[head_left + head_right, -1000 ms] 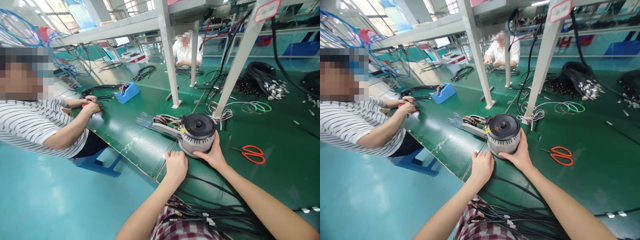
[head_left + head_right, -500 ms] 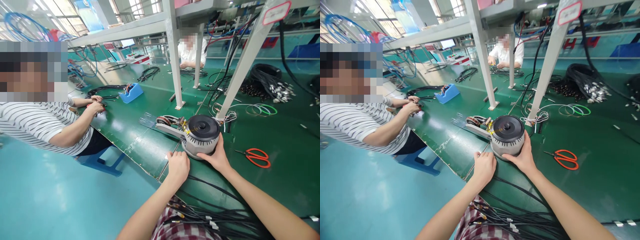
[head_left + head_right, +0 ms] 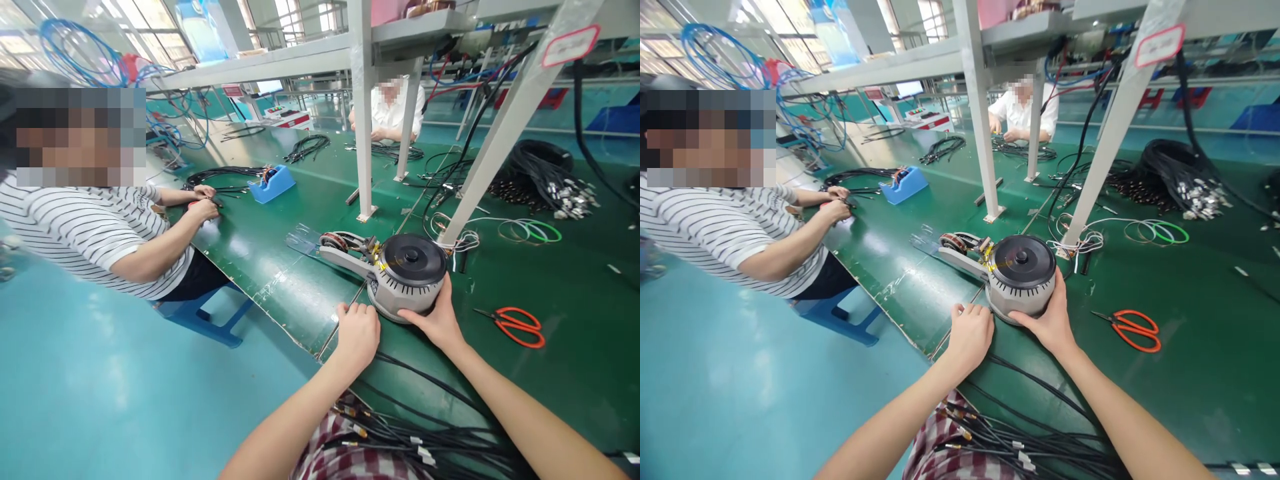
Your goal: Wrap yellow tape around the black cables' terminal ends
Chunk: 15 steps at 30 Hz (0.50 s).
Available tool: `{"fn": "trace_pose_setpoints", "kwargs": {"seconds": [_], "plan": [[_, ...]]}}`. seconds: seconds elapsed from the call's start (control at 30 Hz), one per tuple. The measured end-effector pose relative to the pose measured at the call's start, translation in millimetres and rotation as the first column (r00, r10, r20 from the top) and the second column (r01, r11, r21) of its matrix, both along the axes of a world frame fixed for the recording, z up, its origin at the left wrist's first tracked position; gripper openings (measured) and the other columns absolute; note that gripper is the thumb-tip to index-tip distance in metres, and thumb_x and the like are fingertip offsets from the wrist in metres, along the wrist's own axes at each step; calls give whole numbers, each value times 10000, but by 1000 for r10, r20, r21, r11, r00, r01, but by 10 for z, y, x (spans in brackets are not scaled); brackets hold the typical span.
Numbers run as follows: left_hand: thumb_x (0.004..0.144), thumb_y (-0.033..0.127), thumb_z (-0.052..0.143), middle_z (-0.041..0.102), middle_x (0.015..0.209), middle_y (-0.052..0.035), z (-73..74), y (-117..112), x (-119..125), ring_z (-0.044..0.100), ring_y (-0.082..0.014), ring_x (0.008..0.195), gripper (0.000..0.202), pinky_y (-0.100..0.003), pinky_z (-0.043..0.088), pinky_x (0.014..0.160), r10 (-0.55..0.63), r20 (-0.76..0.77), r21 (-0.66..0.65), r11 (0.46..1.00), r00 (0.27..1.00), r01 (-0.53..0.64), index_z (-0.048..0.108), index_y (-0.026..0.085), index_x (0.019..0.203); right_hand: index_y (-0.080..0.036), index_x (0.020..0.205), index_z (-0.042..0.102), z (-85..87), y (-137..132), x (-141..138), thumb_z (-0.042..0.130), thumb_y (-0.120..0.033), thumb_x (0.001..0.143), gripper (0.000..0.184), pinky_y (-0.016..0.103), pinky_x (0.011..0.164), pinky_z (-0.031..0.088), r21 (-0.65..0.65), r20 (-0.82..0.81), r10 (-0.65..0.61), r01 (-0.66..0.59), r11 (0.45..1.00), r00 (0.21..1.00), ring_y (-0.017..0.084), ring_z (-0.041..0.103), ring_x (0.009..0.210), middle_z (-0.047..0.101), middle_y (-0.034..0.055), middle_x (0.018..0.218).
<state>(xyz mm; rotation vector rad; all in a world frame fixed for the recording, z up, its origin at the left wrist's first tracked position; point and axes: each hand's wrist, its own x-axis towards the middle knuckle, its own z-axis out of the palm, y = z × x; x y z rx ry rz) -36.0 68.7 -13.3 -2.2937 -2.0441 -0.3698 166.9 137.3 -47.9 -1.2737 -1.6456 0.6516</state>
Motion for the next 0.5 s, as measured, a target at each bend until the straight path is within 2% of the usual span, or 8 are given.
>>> {"fn": "trace_pose_setpoints", "kwargs": {"seconds": [0.13,0.2,0.27,0.4,0.5], "plan": [[959,172,491,669,814,-99,-86,-85,296,594,-268,834,208,-480,335,904,-31,35,-1,1000,999,31,636,157,812,-209,1608,53,-9,8,-6,906,-605,563,1406,587,1232,246,2,-4,1,-1,1000,1000,380,287,1488,214,166,1641],[951,169,501,667,803,-96,-102,-117,367,591,-259,812,198,-469,338,892,-67,55,7,998,996,67,636,158,808,-204,1607,64,-9,8,-7,906,-607,561,1402,586,1234,238,11,-13,-2,2,1000,1000,379,279,1492,211,167,1640],[959,185,502,668,798,-95,-90,-113,312,590,-256,805,208,-470,337,887,-77,49,18,997,996,76,632,161,798,-200,1605,75,-4,3,-7,902,-612,564,1392,584,1235,232,15,-17,1,0,1000,1000,378,273,1494,208,168,1640],[998,252,479,676,845,-93,-41,-32,17,593,-271,864,246,-493,332,904,-23,9,40,999,1000,23,626,174,817,-206,1607,65,16,-6,-3,899,-611,572,1389,567,1234,246,-7,-10,10,-10,1000,1000,374,288,1489,212,166,1641],[986,207,475,679,868,-96,-49,7,-11,593,-276,883,219,-497,331,917,-7,-11,36,999,1000,7,629,169,835,-214,1608,57,17,-2,-3,900,-612,567,1398,566,1235,243,-12,-10,5,-5,1000,1000,374,293,1487,221,162,1639]]}}
